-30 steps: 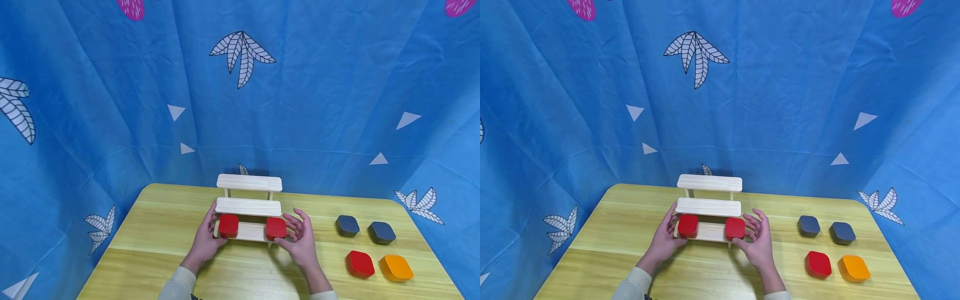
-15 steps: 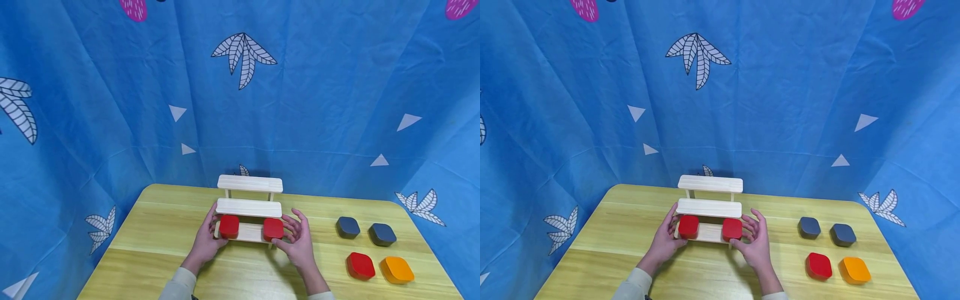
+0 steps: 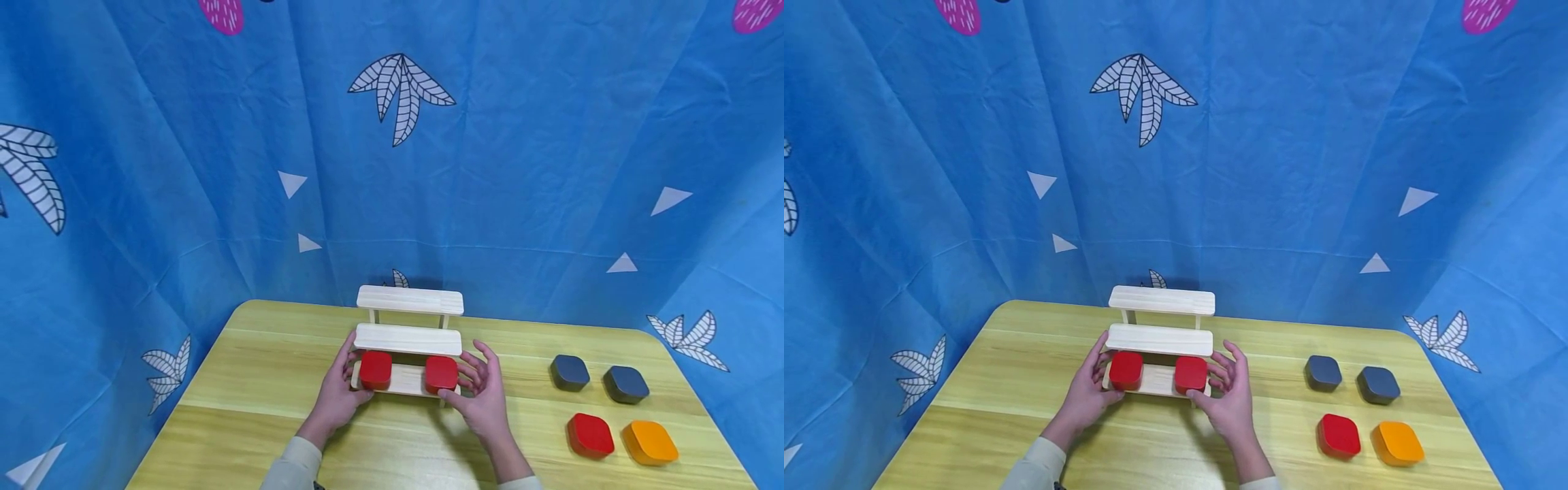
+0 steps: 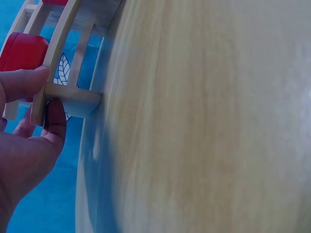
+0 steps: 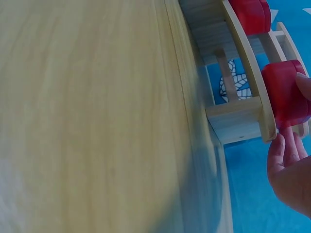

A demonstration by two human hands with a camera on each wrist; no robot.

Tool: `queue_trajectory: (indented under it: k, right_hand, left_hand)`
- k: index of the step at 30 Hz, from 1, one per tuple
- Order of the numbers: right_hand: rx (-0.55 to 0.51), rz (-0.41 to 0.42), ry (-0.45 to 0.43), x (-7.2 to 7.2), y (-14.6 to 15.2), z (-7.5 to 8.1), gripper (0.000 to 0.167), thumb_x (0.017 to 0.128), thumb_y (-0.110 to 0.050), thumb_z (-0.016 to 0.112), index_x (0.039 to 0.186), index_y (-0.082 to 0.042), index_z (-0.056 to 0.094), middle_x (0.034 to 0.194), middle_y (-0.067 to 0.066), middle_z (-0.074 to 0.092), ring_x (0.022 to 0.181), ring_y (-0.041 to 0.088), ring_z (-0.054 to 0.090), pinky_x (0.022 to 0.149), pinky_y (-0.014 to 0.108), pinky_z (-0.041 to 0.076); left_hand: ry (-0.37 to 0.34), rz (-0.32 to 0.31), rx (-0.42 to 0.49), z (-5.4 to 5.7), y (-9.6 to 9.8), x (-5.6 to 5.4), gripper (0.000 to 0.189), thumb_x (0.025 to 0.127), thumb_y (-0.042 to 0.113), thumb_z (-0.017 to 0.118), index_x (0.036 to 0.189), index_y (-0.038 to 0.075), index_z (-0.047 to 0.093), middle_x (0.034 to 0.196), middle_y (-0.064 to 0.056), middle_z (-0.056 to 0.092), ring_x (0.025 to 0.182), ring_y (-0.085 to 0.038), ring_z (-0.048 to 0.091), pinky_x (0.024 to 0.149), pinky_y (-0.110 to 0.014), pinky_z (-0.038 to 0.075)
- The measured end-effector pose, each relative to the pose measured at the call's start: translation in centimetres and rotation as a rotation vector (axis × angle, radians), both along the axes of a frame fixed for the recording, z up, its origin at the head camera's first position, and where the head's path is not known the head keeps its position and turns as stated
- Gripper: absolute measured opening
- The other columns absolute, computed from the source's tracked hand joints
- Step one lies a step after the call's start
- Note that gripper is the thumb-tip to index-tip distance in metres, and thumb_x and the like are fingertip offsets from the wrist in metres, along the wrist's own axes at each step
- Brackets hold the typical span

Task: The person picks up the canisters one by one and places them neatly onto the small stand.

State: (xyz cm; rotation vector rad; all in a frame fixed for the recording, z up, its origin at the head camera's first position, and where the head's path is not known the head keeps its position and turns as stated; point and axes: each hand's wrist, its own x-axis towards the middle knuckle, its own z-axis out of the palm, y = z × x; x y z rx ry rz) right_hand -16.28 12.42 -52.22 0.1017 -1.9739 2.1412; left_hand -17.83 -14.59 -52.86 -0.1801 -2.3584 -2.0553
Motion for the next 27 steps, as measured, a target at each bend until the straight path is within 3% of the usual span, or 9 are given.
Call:
queue_trajectory:
  k: [6, 19, 23, 27]
  right_hand:
    - [0.044, -0.01, 0.016, 0.0, -0.3, -0.1, 0.105, 0.062, 0.018, 0.085, 0.15, -0.009, 0.033, 0.133, 0.02, 0.056, 0.111, 0.026, 0.062, 0.087, 0.029, 0.052]
    - [0.078, -0.009, 0.009, 0.2, -0.5, 0.3, 0.102, 0.065, 0.014, 0.086, 0.15, -0.009, 0.033, 0.133, 0.016, 0.057, 0.113, 0.031, 0.062, 0.09, 0.038, 0.048]
    - [0.096, -0.003, 0.023, 0.2, -0.4, 0.3, 0.102, 0.065, 0.013, 0.086, 0.15, -0.009, 0.034, 0.133, 0.017, 0.057, 0.114, 0.032, 0.062, 0.09, 0.039, 0.049]
    - [0.096, -0.001, 0.019, 0.3, -0.2, 0.2, 0.102, 0.064, 0.015, 0.086, 0.148, -0.011, 0.035, 0.134, 0.016, 0.057, 0.116, 0.032, 0.06, 0.092, 0.04, 0.051]
  left_hand:
    - [0.011, -0.005, -0.004, -0.2, 0.0, -0.2, 0.116, 0.072, -0.027, 0.069, 0.159, 0.033, 0.023, 0.143, -0.011, 0.047, 0.122, -0.031, 0.048, 0.094, -0.031, 0.05]
    - [-0.001, 0.007, -0.02, -0.1, 0.3, -0.1, 0.116, 0.072, -0.025, 0.071, 0.161, 0.03, 0.021, 0.142, -0.011, 0.046, 0.122, -0.031, 0.049, 0.096, -0.038, 0.05]
    - [-0.019, 0.014, -0.022, 0.3, 0.4, 0.1, 0.115, 0.073, -0.024, 0.072, 0.161, 0.03, 0.02, 0.143, -0.012, 0.044, 0.121, -0.032, 0.048, 0.095, -0.04, 0.051]
    - [-0.023, 0.015, -0.022, 1.5, 0.6, 0.7, 0.113, 0.073, -0.024, 0.071, 0.161, 0.023, 0.019, 0.142, -0.017, 0.044, 0.119, -0.035, 0.048, 0.092, -0.041, 0.053]
